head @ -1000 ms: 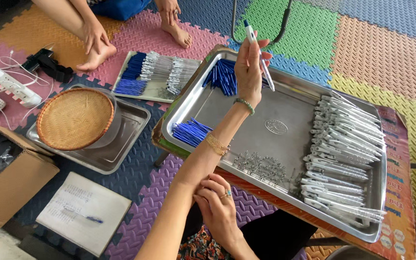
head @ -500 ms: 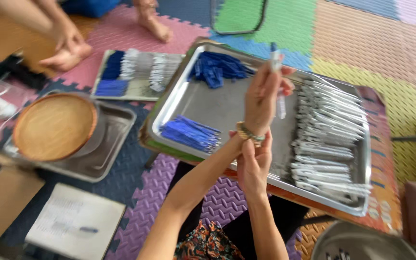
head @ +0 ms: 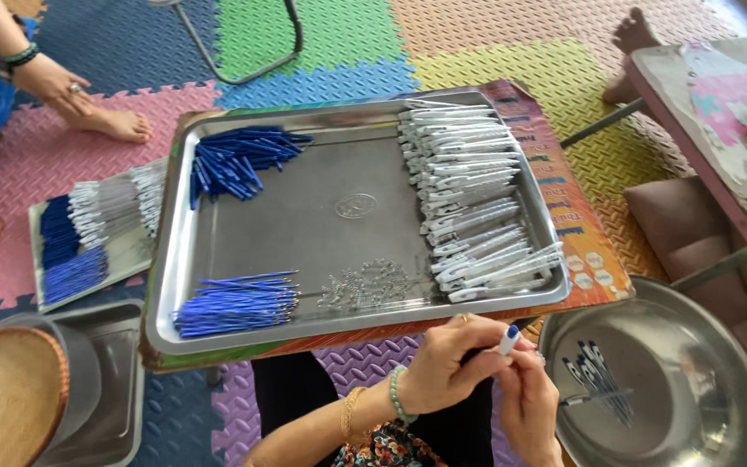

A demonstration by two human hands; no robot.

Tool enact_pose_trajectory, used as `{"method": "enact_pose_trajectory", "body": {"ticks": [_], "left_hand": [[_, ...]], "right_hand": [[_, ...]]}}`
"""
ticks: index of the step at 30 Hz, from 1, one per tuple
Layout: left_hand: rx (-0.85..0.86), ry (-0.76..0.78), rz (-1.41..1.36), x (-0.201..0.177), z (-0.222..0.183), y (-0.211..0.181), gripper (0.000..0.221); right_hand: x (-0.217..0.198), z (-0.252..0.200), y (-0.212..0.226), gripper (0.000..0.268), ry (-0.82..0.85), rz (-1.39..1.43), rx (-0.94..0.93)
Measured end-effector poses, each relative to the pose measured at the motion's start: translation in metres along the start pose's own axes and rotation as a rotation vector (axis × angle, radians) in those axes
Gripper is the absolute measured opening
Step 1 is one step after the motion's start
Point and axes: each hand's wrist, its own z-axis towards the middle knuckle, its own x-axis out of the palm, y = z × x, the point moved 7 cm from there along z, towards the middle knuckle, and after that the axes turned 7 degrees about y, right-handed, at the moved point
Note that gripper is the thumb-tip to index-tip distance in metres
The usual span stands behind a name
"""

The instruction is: The person assembles ballpoint pens by hand, inserting blue ink cartridges into white pen barrels and attaching blue caps.

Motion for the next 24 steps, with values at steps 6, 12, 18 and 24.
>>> {"method": "enact_pose_trajectory", "body": {"ticks": [6, 12, 18, 24], "left_hand": [[0.011, 0.183, -0.056, 0.048, -0.004, 0.016, 0.029], [-0.11, 0.551, -0.03, 0.061, -0.071, 0.08, 0.051], [-0.708, 0.92, 0.059, 0.029, -0.216, 0.147, 0.035], [-1.035, 0.46, 0.064, -0.022, -0.274, 0.173, 0.025]], "right_hand": [[-0.013, -0.039, -0.035, 0.018, -0.245, 0.044, -0.04], [-0.088, -0.036, -0.14, 0.029, -0.507, 0.193, 0.541], [-0.092, -0.161, -0.352, 0.051, 0.046, -0.406, 1.129], [-0.102, -0.061, -0.242, 0.071, -0.269, -0.409, 0.692]]}}
